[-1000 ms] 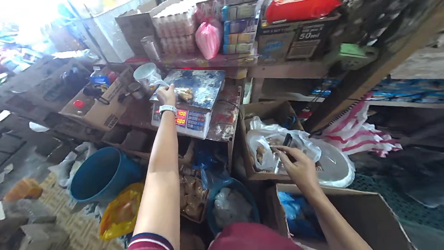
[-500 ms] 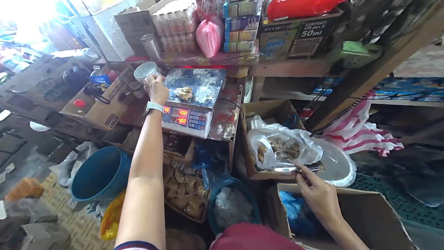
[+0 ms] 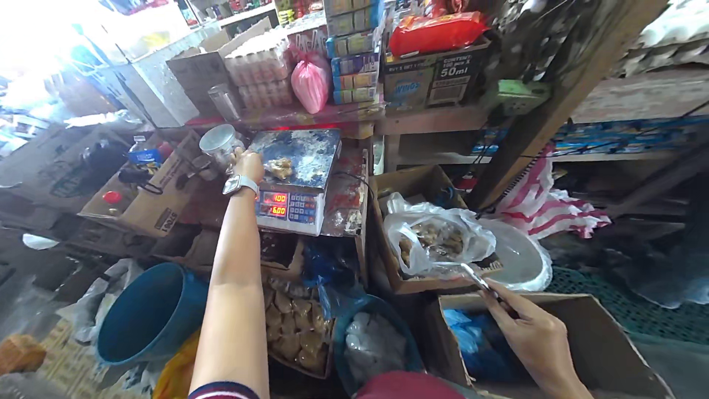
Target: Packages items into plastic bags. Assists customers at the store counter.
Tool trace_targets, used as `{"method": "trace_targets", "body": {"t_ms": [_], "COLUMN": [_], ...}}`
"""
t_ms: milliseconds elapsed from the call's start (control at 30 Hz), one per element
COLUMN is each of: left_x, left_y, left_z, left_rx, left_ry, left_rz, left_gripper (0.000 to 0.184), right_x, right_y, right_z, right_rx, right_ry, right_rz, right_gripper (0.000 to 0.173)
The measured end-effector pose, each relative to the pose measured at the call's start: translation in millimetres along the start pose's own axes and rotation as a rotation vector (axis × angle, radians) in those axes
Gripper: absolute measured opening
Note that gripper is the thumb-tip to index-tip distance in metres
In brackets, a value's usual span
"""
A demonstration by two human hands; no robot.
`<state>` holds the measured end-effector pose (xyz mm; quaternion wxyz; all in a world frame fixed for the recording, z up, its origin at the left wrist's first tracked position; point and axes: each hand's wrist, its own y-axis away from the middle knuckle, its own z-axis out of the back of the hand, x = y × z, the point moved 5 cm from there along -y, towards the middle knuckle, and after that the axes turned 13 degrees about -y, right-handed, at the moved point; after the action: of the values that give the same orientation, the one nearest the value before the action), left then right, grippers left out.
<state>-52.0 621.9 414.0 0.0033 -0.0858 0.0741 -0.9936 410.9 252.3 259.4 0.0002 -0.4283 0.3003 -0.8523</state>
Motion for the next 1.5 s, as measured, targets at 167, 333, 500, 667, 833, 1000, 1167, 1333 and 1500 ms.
{"method": "trace_targets", "body": {"t_ms": [167,333,500,667,833,1000,1167,1333,1500], "left_x": [-13.8,-66.0,-134.9,-196.4,-210.9,-202.9,-221.7,-223.3,-215.5], "left_y": [13.3,87.0,173.9,238.4,278.4,297.3,303.7,306.5,314.1], "left_z": [32.3,64.5,24.7,0.2,3.5,31.0,32.6,41.9,15.9], "left_rx": [-0.304,-0.399,0.085,0.423,0.251,-0.025,0.263,0.318,0.53], "left_ry": [0.293,1.087,1.956,2.086,1.804,1.091,1.055,1.135,0.9], "left_rz": [-0.121,-0.051,0.259,0.432,-0.076,-0.529,-0.744,-0.776,-0.746], "left_gripper": [0.027,0.03,0.033,0.059,0.02,0.031,0.038,0.036,0.036], "right_x": [13.4,48.6,98.4,110.1,102.0,106.1,116.8,125.2,96.6], "right_y": [-2.0,-22.1,-76.1,-115.3,-120.1,-113.8,-102.4,-102.4,-136.6], "right_z": [-0.3,-22.1,-23.0,-39.3,-55.0,-60.2,-70.1,-64.1,9.7], "right_rx": [-0.062,-0.054,-0.022,0.013,0.137,0.435,0.627,0.589,0.053], "right_ry": [-0.015,-0.491,-0.836,-0.923,-1.042,-0.859,-0.795,-0.792,-1.094], "right_rz": [0.067,0.074,0.111,0.01,-0.185,-0.209,-0.067,0.084,-0.125], "right_gripper": [0.029,0.023,0.01,0.019,0.011,0.005,0.009,0.009,0.021]}}
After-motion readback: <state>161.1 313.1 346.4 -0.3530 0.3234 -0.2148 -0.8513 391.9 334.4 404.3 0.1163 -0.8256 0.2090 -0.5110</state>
